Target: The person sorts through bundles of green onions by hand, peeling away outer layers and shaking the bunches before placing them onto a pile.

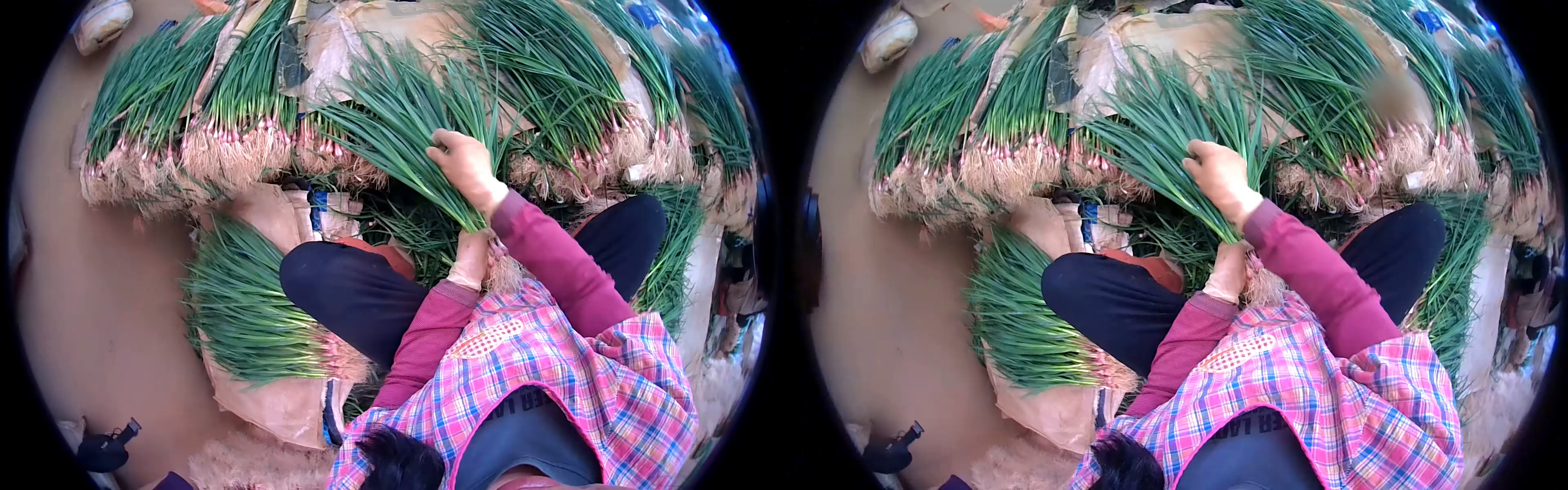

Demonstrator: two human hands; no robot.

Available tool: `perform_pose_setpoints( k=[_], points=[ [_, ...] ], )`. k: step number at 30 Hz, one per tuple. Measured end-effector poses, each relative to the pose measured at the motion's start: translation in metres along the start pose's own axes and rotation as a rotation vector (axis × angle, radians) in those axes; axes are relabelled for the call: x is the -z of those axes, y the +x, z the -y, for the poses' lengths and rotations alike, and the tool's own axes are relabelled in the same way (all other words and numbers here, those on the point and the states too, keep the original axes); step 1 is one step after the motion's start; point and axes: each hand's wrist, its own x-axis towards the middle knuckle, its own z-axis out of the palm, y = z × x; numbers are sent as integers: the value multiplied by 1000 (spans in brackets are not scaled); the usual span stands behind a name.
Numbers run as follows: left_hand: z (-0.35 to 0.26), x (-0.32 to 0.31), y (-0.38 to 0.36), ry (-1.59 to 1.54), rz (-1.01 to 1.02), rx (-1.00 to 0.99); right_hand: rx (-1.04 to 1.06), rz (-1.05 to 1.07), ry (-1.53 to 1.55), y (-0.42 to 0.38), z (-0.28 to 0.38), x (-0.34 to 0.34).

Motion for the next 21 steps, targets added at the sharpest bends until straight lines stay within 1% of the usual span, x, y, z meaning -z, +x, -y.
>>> perform_pose_setpoints(
  k=[1, 2, 3, 4, 5, 6, 7, 8, 9, 10, 11, 13, 15, 16, 17, 19, 20, 21],
  points=[
    [7, 10, 6, -17, -5, 1, 49, -36, 66, -12, 0, 6],
    [16, 23, 15, 260, 156, -300, 28, -26, 177, -30, 7, 21],
    [22, 29, 18, 534, 316, -602, 72, 57, 304, -54, 4, 29],
    [16, 20, 10, 531, 348, -595, 368, 85, 141, -82, -8, 33],
    [-2, 5, -12, 330, 305, -454, 347, 218, 441, -111, -1, 46],
    [-23, -12, -36, 136, 255, -304, 625, 114, 112, -129, 9, 65],
    [-35, -24, -43, -43, 196, -150, 605, 184, 120, -142, 17, 88],
    [-25, -10, -22, -104, 217, 29, 537, 58, 209, -145, 12, 101],
    [-29, -7, -12, -153, 227, 205, 475, -75, 305, -147, 4, 113],
    [-24, -3, -15, -136, 195, 208, 212, -163, 448, -148, -6, 124],
    [-30, -5, -22, -189, 262, 179, -7, -179, 457, -143, -25, 143],
    [-49, -9, -40, -299, 363, 141, -20, 174, 70, -135, -79, 158],
    [-72, -34, -65, -551, 669, -20, 168, 237, -324, -132, -112, 176],
    [-71, -29, -56, -607, 803, -129, 32, 76, -449, -111, -131, 186],
    [-77, -40, -72, -656, 715, -126, -99, -80, -570, -78, -153, 202],
    [-81, -37, -69, -517, 750, 16, -38, -422, -611, -21, -187, 247],
    [-71, -28, -57, -442, 613, -11, 51, -474, -756, 5, -205, 258],
    [-70, -39, -60, -405, 525, -58, 144, -525, -899, 26, -221, 262]
  ],
)
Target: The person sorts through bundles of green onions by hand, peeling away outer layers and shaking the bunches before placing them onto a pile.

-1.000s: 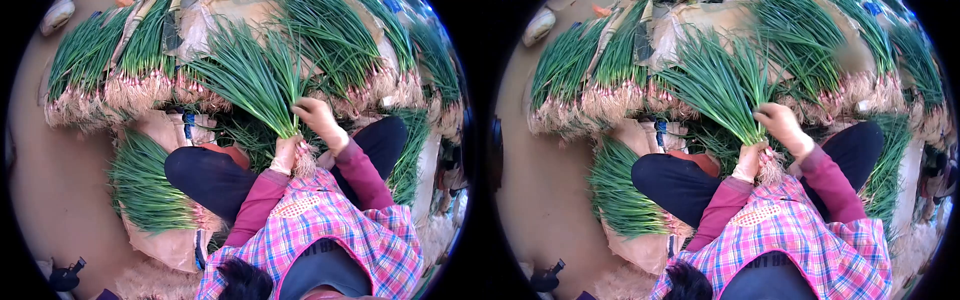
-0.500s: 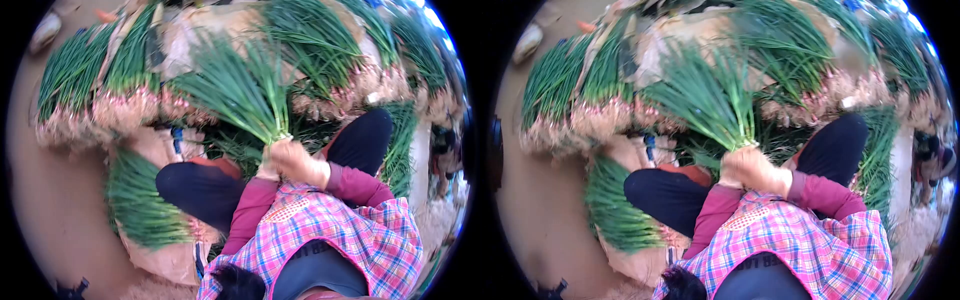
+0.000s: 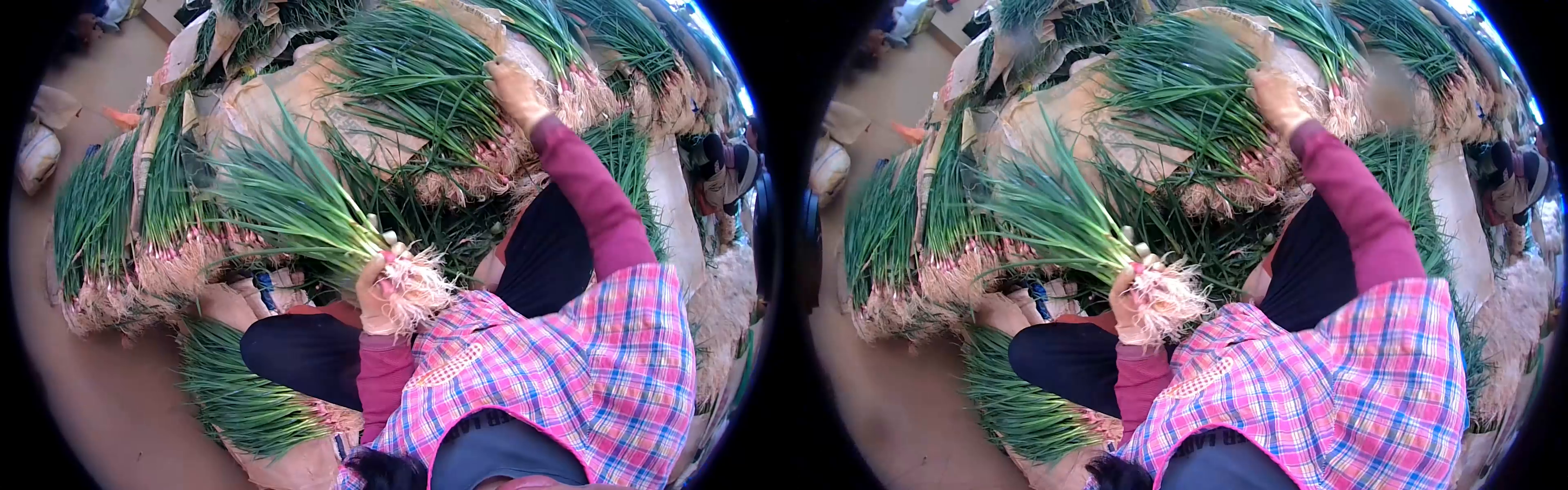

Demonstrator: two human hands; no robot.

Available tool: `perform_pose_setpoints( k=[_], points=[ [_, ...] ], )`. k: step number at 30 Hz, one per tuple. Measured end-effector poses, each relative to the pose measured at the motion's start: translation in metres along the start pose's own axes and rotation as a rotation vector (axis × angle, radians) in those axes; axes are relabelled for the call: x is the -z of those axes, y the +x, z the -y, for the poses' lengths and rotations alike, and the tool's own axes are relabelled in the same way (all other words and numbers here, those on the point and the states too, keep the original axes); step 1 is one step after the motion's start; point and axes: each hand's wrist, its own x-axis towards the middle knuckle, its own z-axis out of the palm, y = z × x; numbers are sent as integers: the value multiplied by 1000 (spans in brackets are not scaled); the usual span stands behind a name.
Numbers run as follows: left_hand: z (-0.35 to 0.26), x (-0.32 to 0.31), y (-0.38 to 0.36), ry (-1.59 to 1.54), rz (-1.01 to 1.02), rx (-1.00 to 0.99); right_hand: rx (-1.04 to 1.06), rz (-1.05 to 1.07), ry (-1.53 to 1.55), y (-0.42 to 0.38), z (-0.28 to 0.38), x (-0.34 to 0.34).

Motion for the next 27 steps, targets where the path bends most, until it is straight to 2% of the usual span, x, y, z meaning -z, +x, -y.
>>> perform_pose_setpoints(
  k=[1, 3, 4, 6, 8, 10, 11, 12, 13, 14, 15, 16, 19, 20, 22, 23, 24, 26, 27],
  points=[
    [5, 5, 4, -27, 7, 29, -4, -8, 7, 5, -9, -17],
    [13, 22, 15, -94, 28, 45, 33, 191, -157, 17, -12, -38],
    [14, 30, 17, -68, 12, 30, 37, 182, -146, 23, -8, -41],
    [19, 14, 15, -41, -105, -18, -85, 497, 128, 18, 23, -15],
    [24, 19, 21, -9, -106, 48, -268, 688, 628, -16, 60, 7],
    [34, 17, 28, 17, -123, 125, -734, 918, 1340, -54, 115, 42],
    [42, 31, 33, 61, -113, 154, -822, 932, 1536, -79, 138, 49],
    [51, 33, 36, 73, -194, 178, -913, 937, 1737, -103, 160, 47],
    [53, 35, 34, 87, -215, 193, -918, 844, 1718, -122, 185, 40],
    [54, 37, 32, 235, -285, 220, -925, 746, 1694, -133, 205, 39],
    [53, 39, 30, 385, -348, 247, -940, 716, 1625, -141, 211, 40],
    [49, 41, 27, 400, -354, 267, -967, 705, 1632, -146, 211, 40],
    [37, 35, 28, 280, -291, 251, -1304, 618, 2108, -148, 204, 34],
    [37, 22, 28, 244, -307, 228, -1237, 616, 2176, -151, 203, 31],
    [36, 0, 24, 132, -298, 175, -1272, 381, 2126, -142, 206, 29],
    [35, 6, 21, 127, -226, 144, -1322, 168, 2241, -137, 199, 20],
    [30, 6, 18, -4, -131, 212, -1374, 84, 2166, -128, 189, 10],
    [25, -4, 9, 12, -109, 174, -1141, 378, 2186, -125, 184, 10],
    [24, 1, 8, 51, -140, 149, -934, 589, 2321, -120, 190, 19]
  ],
)
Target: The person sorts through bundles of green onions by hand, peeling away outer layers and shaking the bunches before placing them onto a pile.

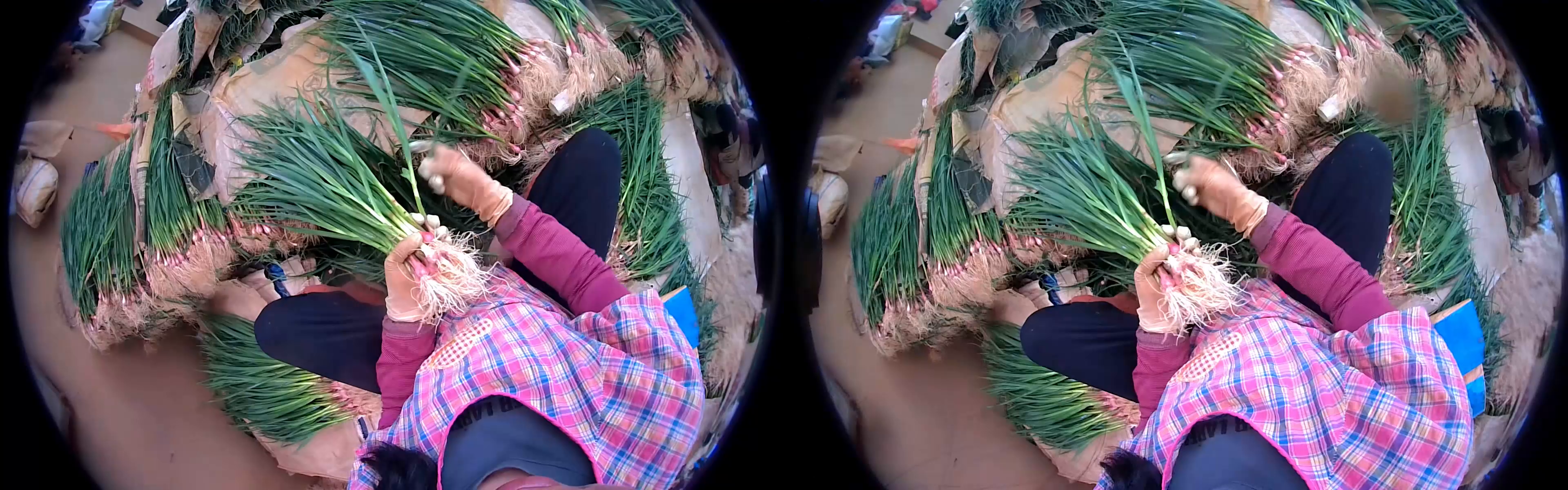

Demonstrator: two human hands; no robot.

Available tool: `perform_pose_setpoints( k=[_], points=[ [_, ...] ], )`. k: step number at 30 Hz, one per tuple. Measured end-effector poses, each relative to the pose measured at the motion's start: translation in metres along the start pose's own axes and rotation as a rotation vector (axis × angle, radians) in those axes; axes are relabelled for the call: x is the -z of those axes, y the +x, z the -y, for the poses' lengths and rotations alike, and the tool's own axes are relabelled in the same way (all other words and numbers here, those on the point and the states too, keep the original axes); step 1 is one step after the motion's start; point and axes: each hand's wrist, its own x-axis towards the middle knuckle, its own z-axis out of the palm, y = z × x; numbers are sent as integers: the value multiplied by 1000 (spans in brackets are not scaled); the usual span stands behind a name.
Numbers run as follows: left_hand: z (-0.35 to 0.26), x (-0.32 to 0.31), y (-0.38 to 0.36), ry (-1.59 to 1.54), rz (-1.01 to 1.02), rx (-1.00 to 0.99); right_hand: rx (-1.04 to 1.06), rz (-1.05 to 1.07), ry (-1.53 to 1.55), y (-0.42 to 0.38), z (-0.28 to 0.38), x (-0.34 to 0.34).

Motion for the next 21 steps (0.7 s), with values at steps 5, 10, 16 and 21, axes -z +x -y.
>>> perform_pose_setpoints(
  k=[5, 10, 16, 21],
  points=[
    [-10, 3, -5, 48, -41, 32, -171, 243, -30, -13, -8, -30],
    [-15, 4, -3, -85, 227, 21, 367, -366, -1563, -15, -5, -24],
    [-19, -15, -17, 37, 178, -206, -34, -82, -1995, -41, -6, 21],
    [-9, -3, 1, -23, 181, -103, 93, -806, -2221, 15, 50, 94]
  ],
)
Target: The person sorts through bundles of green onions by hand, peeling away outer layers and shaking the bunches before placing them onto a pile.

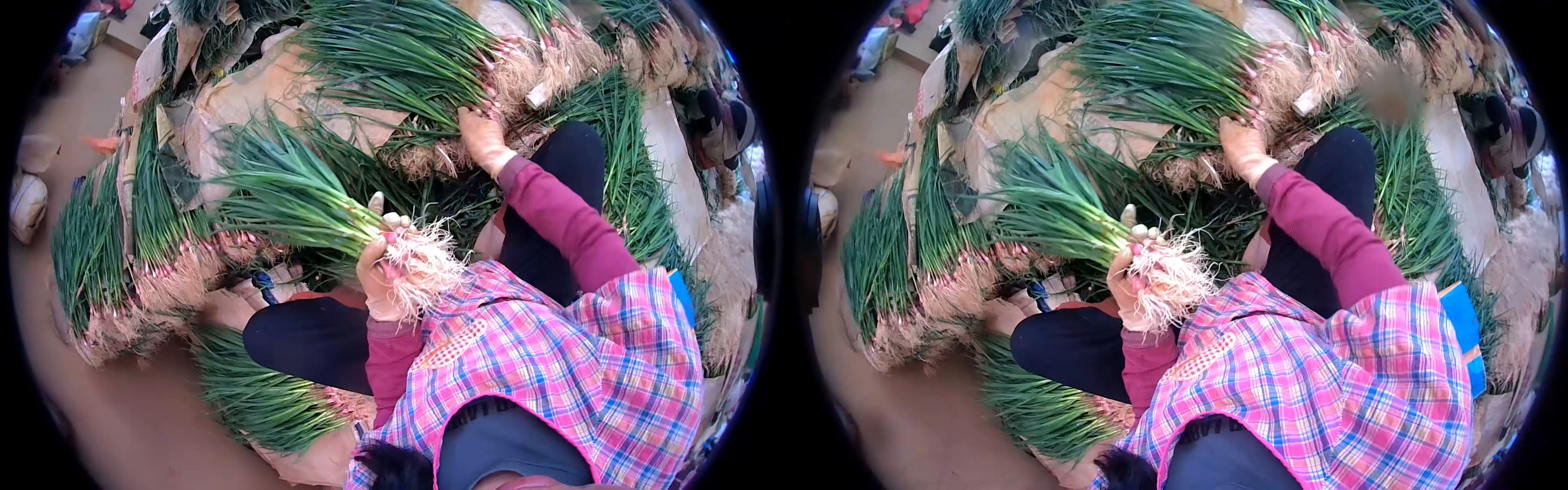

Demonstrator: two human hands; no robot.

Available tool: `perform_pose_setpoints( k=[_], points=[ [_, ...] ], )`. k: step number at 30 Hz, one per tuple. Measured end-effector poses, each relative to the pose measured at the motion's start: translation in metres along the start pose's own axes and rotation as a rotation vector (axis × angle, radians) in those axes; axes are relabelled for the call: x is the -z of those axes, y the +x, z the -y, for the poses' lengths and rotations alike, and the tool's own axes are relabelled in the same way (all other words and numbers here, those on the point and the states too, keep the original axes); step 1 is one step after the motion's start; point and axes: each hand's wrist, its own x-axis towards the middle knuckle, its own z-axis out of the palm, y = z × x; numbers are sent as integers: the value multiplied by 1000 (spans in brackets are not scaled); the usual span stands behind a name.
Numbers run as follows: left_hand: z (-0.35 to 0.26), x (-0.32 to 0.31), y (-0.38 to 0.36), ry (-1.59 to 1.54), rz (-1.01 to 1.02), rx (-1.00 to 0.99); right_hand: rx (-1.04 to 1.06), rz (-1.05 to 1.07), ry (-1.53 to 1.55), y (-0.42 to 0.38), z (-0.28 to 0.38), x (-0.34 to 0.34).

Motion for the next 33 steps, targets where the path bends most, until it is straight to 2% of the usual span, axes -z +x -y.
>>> perform_pose_setpoints(
  k=[2, 4, 5, 6, 7, 8, 9, 10, 12, 13, 16, 18, 19, 20, 21, 22, 23, 24, 25, 26, 27, 28, 30, 32, 33],
  points=[
    [5, 2, 1, -16, 7, 32, 31, 15, -17, 6, 0, -1],
    [12, 12, 3, -48, -3, 5, 178, -66, 378, -19, 15, 33],
    [15, 7, 3, 51, -93, -22, 51, 180, 853, -32, 28, 57],
    [17, -1, 1, 151, -188, -43, -174, 526, 1342, -45, 42, 70],
    [19, -4, 0, 163, -245, 14, -87, 602, 1614, -56, 56, 62],
    [18, 3, 2, 34, -197, 202, -101, 698, 1715, -68, 71, 68],
    [22, 9, 5, 79, -253, 177, -198, 802, 1779, -78, 82, 74],
    [26, 15, 6, 124, -307, 150, -187, 840, 1699, -80, 87, 68],
    [13, 23, 3, 296, -277, 114, -255, 827, 1988, -87, 92, 51],
    [15, 19, 5, 258, -428, 96, -256, 800, 1981, -88, 96, 34],
    [16, 15, 4, 183, -347, 92, -492, 843, 2099, -92, 107, 37],
    [16, -4, 2, 253, -364, 79, -465, 751, 2091, -85, 101, 31],
    [13, -12, 0, 111, -157, 97, -711, 772, 2270, -73, 89, 28],
    [11, -16, 0, -29, 51, 116, -791, 731, 2331, -56, 73, 3],
    [11, -11, -1, -87, 37, 9, -543, 631, 1998, -55, 68, 4],
    [9, -7, -1, -212, 172, 30, -309, 524, 1651, -50, 63, 5],
    [3, -15, -6, -65, 17, 37, -124, 719, 1288, -45, 53, 20],
    [-2, -23, -13, 79, -150, 47, 235, 338, 712, -38, 42, 40],
    [-1, -15, -9, 56, -103, 58, 151, 142, 625, -21, 29, 46],
    [-5, -23, -5, -1, -72, 108, -17, -64, 622, 2, 16, 61],
    [0, -13, -2, 42, -146, 67, -93, -224, 471, 31, -4, 51],
    [7, 2, 4, 88, -215, 26, 7, -249, 213, 51, -27, 29],
    [13, 0, 6, 175, -263, 6, 84, -144, 272, 59, -23, 36],
    [25, -5, 12, 22, -161, 3, -52, 87, 525, 36, -2, 65],
    [26, -3, 13, 0, -148, 10, -101, 156, 781, 25, 7, 64]
  ],
)
